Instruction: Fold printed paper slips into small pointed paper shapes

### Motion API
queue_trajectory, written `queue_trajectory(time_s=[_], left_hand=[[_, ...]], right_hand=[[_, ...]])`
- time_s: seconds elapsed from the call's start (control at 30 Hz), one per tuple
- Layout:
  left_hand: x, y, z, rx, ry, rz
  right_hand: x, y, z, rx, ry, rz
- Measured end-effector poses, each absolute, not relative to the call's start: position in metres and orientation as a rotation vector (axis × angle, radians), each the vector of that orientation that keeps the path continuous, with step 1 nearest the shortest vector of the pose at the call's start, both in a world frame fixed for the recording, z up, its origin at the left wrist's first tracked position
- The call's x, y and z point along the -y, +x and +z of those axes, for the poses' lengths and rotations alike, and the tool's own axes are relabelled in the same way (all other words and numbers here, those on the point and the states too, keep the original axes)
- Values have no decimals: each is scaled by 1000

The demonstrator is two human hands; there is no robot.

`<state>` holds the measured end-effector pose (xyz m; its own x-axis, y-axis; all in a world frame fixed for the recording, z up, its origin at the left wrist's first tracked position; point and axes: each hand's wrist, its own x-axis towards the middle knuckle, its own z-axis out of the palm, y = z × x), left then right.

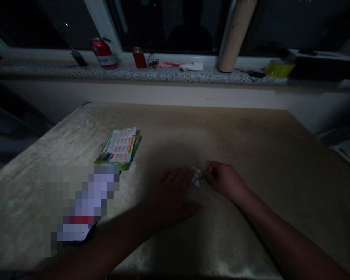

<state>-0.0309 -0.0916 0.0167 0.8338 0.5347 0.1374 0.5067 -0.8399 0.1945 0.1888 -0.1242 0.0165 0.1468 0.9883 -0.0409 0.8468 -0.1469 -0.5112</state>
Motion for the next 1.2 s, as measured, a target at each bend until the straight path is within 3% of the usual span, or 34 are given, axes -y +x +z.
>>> queue_trajectory(time_s=[0.27,0.67,0.9,1.2], left_hand=[[84,-26,6,-559,2847,58],[77,-52,13,-550,2859,62],[82,-35,23,-568,2858,216],[79,2,20,-696,2731,419]], right_hand=[[125,188,18,1764,-2070,526],[122,191,14,1757,-1996,519],[123,204,9,1165,-1843,1093],[129,220,11,1419,-1678,675]])
